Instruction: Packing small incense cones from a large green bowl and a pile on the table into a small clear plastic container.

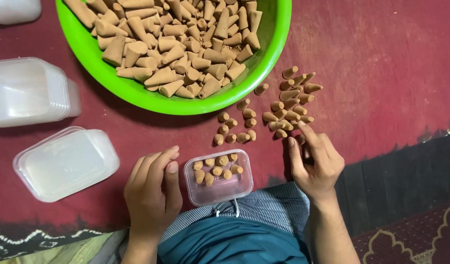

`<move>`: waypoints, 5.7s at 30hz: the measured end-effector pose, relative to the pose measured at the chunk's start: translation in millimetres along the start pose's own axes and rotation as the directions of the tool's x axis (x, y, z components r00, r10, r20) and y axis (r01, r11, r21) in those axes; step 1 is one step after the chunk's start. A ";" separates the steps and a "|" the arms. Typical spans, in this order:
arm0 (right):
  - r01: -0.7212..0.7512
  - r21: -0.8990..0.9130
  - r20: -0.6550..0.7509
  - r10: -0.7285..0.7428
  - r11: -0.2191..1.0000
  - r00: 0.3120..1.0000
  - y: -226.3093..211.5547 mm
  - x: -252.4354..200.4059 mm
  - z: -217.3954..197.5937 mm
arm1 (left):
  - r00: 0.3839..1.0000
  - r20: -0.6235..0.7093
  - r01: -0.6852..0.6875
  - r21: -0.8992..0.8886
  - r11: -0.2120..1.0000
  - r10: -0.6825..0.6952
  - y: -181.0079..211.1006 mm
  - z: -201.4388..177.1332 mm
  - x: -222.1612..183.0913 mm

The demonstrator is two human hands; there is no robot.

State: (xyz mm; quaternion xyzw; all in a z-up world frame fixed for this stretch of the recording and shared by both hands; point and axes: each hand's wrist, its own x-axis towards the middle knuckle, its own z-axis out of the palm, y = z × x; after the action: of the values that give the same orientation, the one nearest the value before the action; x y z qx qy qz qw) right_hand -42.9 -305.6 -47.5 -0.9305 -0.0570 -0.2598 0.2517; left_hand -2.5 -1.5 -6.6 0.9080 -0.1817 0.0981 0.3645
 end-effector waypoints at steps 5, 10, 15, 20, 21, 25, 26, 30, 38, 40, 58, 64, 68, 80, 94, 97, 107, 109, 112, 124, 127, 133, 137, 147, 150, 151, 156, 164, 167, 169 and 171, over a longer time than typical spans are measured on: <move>-0.004 0.012 -0.006 0.004 1.000 1.000 -0.5 -0.7 0.6 | 0.999 -0.022 -0.032 0.052 0.998 0.033 -0.4 3.7 2.1; -0.002 0.002 -0.012 0.002 1.000 1.000 1.6 -3.4 1.3 | 0.996 -0.028 -0.087 0.078 0.993 0.090 -2.9 5.6 2.5; 0.049 0.000 -0.078 -0.049 0.999 0.996 4.9 -8.1 -0.1 | 0.995 -0.015 -0.099 0.089 0.991 0.101 -3.6 5.5 1.1; 0.032 0.080 -0.088 -0.025 0.996 0.996 13.3 0.8 -23.6 | 0.995 -0.019 -0.095 0.103 0.990 0.097 -1.7 5.1 3.3; 0.034 0.088 -0.074 -0.027 0.996 0.997 5.4 13.5 -32.9 | 0.995 -0.020 -0.096 0.102 0.990 0.099 -0.9 4.9 3.8; 0.116 0.028 0.121 -0.119 0.993 0.985 -11.8 73.8 -46.9 | 0.994 -0.026 -0.100 0.091 0.991 0.103 -0.6 4.4 4.2; 0.123 0.009 0.181 -0.123 0.992 0.976 -10.7 81.1 -45.5 | 0.994 -0.030 -0.101 0.099 0.990 0.105 -0.7 4.2 3.8; 0.215 -0.198 0.269 -0.158 0.956 0.950 -18.5 104.6 -31.6 | 0.994 -0.031 -0.103 0.092 0.990 0.106 -0.5 3.3 3.3; 0.262 -0.516 0.390 -0.049 0.816 0.920 -4.7 103.1 -10.4 | 0.993 -0.050 -0.105 0.106 0.989 0.111 -1.5 4.2 3.5; 0.261 -0.528 0.425 -0.015 0.808 0.905 -3.6 103.8 -8.7 | 0.992 -0.055 -0.107 0.099 0.989 0.112 -1.8 4.5 3.7; -0.037 0.417 0.276 -0.087 0.908 0.957 -26.6 85.4 -44.9 | 0.994 -0.030 -0.098 0.134 0.986 0.103 -0.6 4.6 2.5; -0.043 0.423 0.280 -0.085 0.905 0.956 -37.0 86.6 -44.9 | 0.994 -0.043 -0.091 0.135 0.987 0.098 -0.4 5.5 1.7; -0.186 0.462 0.253 0.073 0.867 0.965 -31.7 74.1 -46.5 | 0.993 -0.052 -0.097 0.166 0.981 0.107 -0.5 5.5 1.3; -0.299 0.198 0.118 0.280 0.933 0.953 49.8 49.2 -48.3 | 0.988 -0.051 -0.135 0.158 0.978 0.145 2.0 4.3 4.2; 0.052 0.059 0.214 -0.063 0.997 0.975 58.0 65.8 -25.3 | 0.993 -0.036 -0.103 0.225 0.969 0.114 -1.6 9.0 0.5; 0.047 0.059 0.229 -0.059 0.997 0.972 59.6 64.6 -27.9 | 0.992 -0.058 -0.098 0.213 0.972 0.113 1.1 8.9 3.3; 0.064 -0.102 0.308 -0.030 0.993 0.951 59.0 53.2 -50.2 | 0.995 -0.037 -0.083 0.146 0.986 0.089 -0.3 3.9 -0.4; 0.100 -0.064 0.299 -0.076 0.993 0.951 40.6 53.4 -61.9 | 0.997 -0.038 -0.061 0.152 0.987 0.067 -1.8 4.0 -0.5; -0.074 0.097 0.254 0.048 0.993 0.966 -6.2 49.0 -76.9 | 0.995 -0.033 -0.085 0.129 0.988 0.089 -1.7 2.1 -0.7; 0.469 0.151 0.580 -0.462 0.870 0.671 -109.2 83.1 -36.5 | 0.987 -0.079 -0.130 0.138 0.982 0.142 1.1 -4.8 2.6; 0.546 0.114 0.677 -0.467 0.830 0.569 -103.4 80.1 -30.1 | 0.982 -0.111 -0.140 0.096 0.986 0.150 -1.0 -4.4 3.5; 0.533 0.115 0.725 -0.438 0.838 0.532 -102.8 80.4 -22.3 | 0.977 -0.133 -0.154 0.086 0.984 0.165 -0.9 -4.7 3.7; 0.580 0.091 0.751 -0.438 0.809 0.494 -100.1 77.8 -15.1 | 0.976 -0.139 -0.159 0.091 0.983 0.170 -1.5 -4.2 3.4; 0.608 0.076 0.800 -0.412 0.790 0.436 -97.3 84.7 -12.5 | 0.975 -0.145 -0.158 0.093 0.983 0.170 -0.6 -4.8 4.2; 0.587 0.103 0.756 -0.447 0.803 0.478 -104.1 92.1 -16.1 | 0.974 -0.146 -0.162 0.089 0.983 0.174 -0.1 -5.3 4.8; 0.587 0.104 0.755 -0.448 0.803 0.479 -104.5 95.5 -20.8 | 0.974 -0.145 -0.163 0.090 0.983 0.174 -0.1 -5.1 4.6; 0.330 0.250 0.678 -0.408 0.910 0.611 -99.5 101.5 -47.0 | 0.976 -0.139 -0.154 0.095 0.983 0.166 -0.1 -5.3 4.0; -0.088 0.411 0.602 -0.197 0.908 0.774 -75.0 71.6 -69.0 | 0.983 -0.097 -0.143 0.120 0.982 0.155 1.0 -4.5 3.7; -0.135 0.400 0.581 -0.136 0.907 0.802 -74.6 61.1 -69.4 | 0.987 -0.076 -0.132 0.115 0.985 0.141 -0.4 -1.5 1.5; -0.143 0.401 0.562 -0.119 0.905 0.819 -76.2 54.4 -68.7 | 0.989 -0.067 -0.125 0.103 0.987 0.132 -1.2 -0.7 0.5; -0.174 0.402 0.506 -0.060 0.899 0.860 -77.5 47.0 -67.4 | 0.993 -0.022 -0.111 0.082 0.990 0.113 -1.4 -1.1 0.4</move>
State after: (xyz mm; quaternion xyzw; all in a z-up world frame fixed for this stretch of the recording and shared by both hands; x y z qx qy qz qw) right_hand -51.6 -273.1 60.4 -0.8872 -0.1491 0.0207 0.4362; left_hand -1.6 0.1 -6.6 0.9089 -0.2235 0.1378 0.3240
